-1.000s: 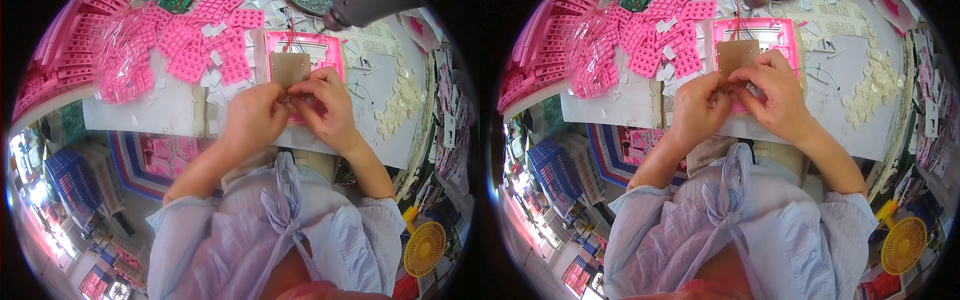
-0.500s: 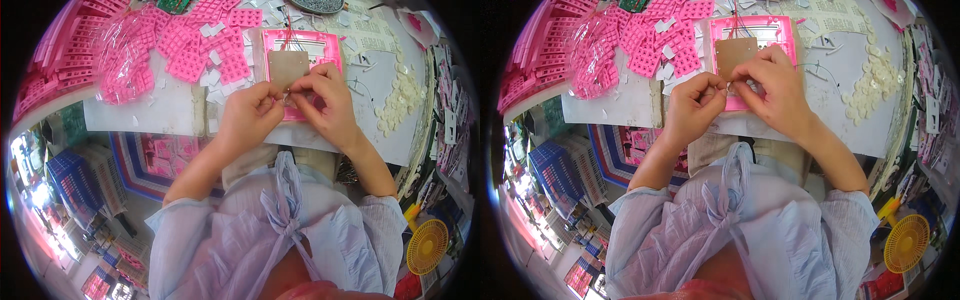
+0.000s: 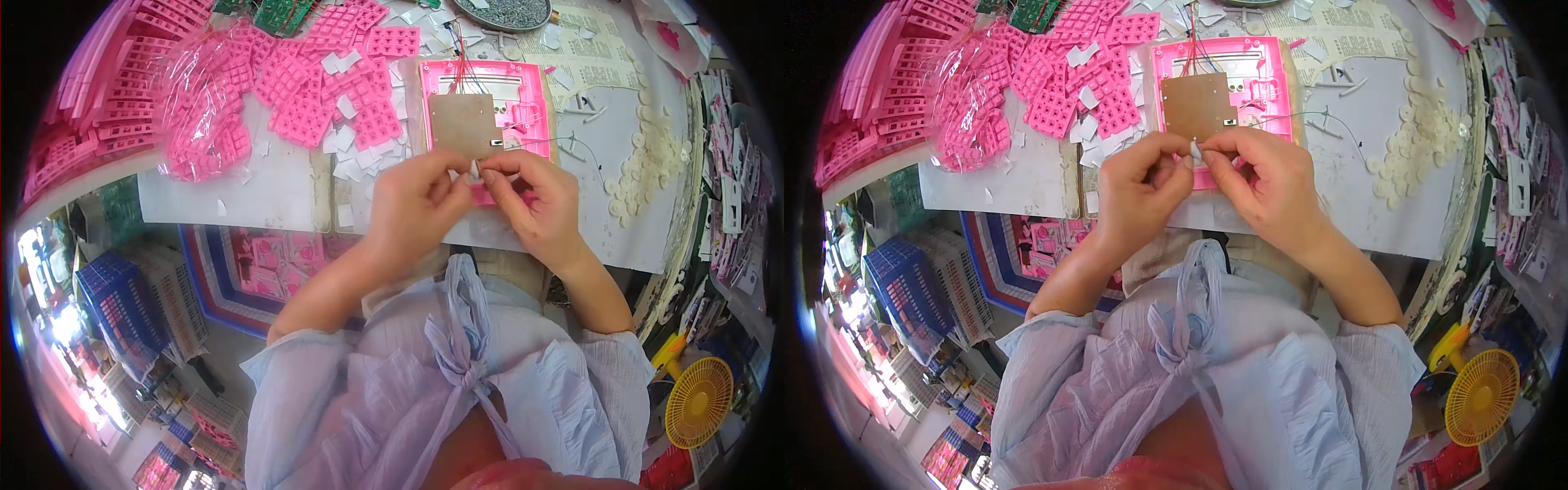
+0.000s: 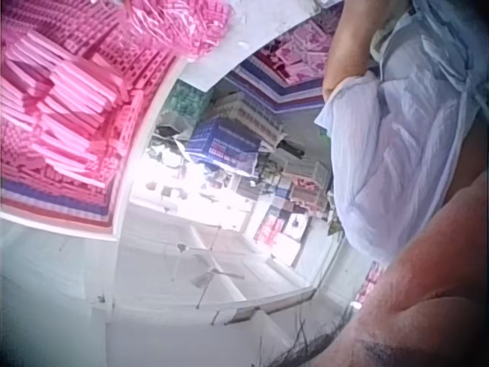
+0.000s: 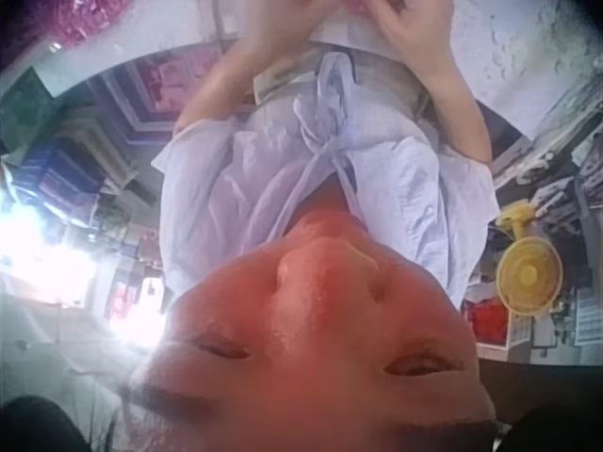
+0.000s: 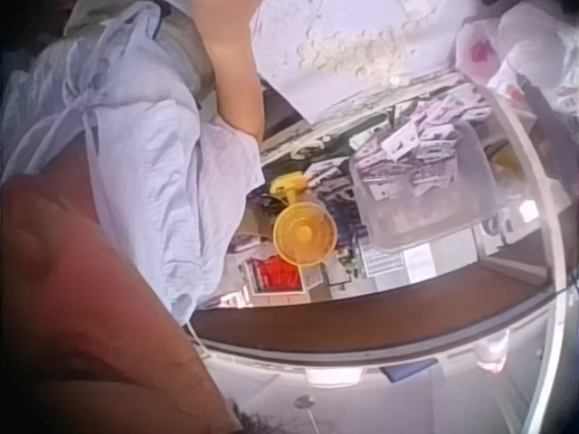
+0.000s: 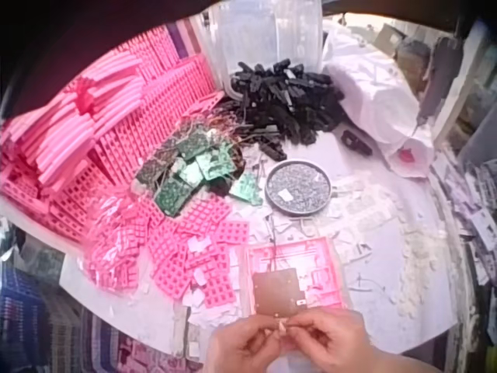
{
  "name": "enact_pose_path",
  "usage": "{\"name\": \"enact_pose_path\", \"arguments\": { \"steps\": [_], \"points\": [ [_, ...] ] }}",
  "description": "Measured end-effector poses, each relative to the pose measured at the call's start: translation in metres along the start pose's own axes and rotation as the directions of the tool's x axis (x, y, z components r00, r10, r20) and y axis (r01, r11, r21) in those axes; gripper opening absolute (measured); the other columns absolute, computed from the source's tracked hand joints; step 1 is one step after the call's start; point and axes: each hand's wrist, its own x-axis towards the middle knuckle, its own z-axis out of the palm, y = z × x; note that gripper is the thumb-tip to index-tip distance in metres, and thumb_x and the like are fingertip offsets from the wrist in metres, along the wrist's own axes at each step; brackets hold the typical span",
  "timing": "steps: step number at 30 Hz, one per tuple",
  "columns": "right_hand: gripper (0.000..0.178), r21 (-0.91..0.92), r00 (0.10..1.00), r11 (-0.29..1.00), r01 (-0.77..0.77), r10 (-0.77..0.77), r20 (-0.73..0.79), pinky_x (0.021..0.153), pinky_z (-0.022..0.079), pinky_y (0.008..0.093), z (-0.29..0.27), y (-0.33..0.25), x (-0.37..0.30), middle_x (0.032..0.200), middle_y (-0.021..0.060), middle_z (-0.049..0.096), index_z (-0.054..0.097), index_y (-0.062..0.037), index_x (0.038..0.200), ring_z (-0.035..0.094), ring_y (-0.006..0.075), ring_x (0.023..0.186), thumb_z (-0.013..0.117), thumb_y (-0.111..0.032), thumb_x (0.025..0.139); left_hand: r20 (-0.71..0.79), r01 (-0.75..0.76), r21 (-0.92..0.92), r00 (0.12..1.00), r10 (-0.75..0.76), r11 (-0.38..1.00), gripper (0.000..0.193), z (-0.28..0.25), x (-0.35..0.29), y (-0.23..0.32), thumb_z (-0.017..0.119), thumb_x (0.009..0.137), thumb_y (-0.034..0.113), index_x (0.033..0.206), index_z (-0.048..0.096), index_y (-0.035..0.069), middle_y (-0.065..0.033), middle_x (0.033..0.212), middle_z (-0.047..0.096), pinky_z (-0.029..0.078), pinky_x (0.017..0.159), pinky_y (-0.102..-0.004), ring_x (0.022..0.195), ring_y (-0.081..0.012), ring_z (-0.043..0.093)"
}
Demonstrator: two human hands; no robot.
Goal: Assembling components of a pink plastic toy piggy bank, including installing a circuit board and mechanical parts using an electric screwdriver.
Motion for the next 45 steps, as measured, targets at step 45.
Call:
{"name": "enact_pose_path", "arguments": {
  "steps": [45],
  "points": [
    [0.032,-0.502,0.878,0.725,0.471,-0.33,0.347,0.076,0.051,0.038,-0.002,0.012,-0.003,0.092,0.0067,0.062,0.07,-0.0034,0.108,0.057,0.0275,0.089,0.073,-0.009,0.077,-0.349,-0.29,0.348,0.843,0.41,0.892,0.022,-0.029,0.02,-0.034,0.075,0.081,0.001,0.102,0.067,0.004,-0.0126,0.101,0.062,0.049,0.069,-0.0318,0.081,-0.022,0.06]
  ]
}}
